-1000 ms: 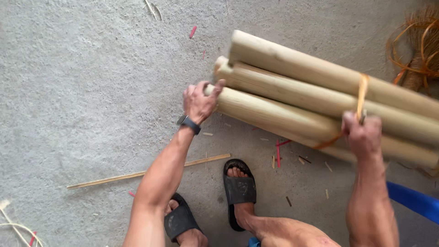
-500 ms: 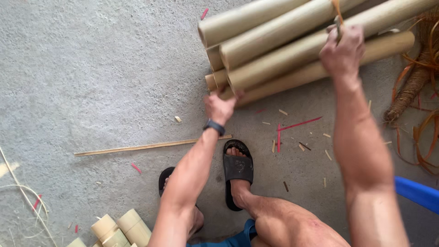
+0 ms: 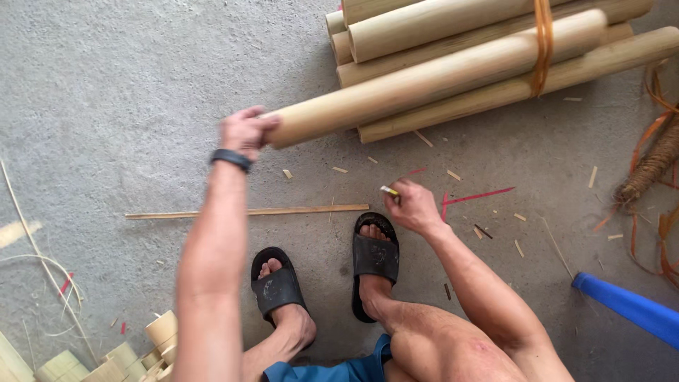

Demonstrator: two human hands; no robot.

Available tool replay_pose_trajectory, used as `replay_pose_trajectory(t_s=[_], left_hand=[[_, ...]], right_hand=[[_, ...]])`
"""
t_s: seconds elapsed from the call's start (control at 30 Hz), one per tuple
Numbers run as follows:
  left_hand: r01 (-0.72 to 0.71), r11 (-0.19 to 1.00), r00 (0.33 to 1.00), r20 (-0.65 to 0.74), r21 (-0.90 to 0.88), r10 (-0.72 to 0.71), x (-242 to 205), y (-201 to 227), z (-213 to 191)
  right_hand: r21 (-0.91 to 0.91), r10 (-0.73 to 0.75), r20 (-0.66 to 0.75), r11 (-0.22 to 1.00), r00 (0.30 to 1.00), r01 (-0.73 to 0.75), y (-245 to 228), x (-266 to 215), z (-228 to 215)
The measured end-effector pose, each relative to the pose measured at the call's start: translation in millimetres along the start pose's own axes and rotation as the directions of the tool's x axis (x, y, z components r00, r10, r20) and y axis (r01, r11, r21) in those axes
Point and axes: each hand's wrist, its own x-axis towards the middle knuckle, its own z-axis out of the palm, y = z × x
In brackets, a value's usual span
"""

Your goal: The person sits on the floor and repeatedly measures and marks bamboo poles using a wooden ruler and a pencil. They handle the poles one at a time, placing each marked pole aside before picking up the next one from a nearby stack.

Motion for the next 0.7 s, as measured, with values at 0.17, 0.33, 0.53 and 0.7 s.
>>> replay_pose_trajectory(t_s=[0.17,0.33,0.53,0.7], left_hand=[[-0.145,0.976,0.989,0.024,0.162,0.143,9.0,12.1,-207.7],[0.014,0.482,0.998,0.017,0.876,-0.059,-24.2,-19.1,-303.9],[0.170,-0.232,0.983,-0.180,0.958,-0.023,-23.0,-49.9,-207.5],[-0.476,-0.081,0.855,0.483,0.875,0.189,-16.3,-81.0,-67.0]], right_hand=[[-0.076,-0.204,0.170,0.973,0.964,0.219,-25.3,12.3,59.7],[-0.188,-0.348,0.351,0.884,0.870,0.429,-26.6,15.6,130.0],[-0.270,-0.338,0.391,0.847,0.856,0.458,-28.5,11.1,121.1],[-0.223,-0.248,0.351,0.914,0.903,0.338,-34.6,9.1,108.9]])
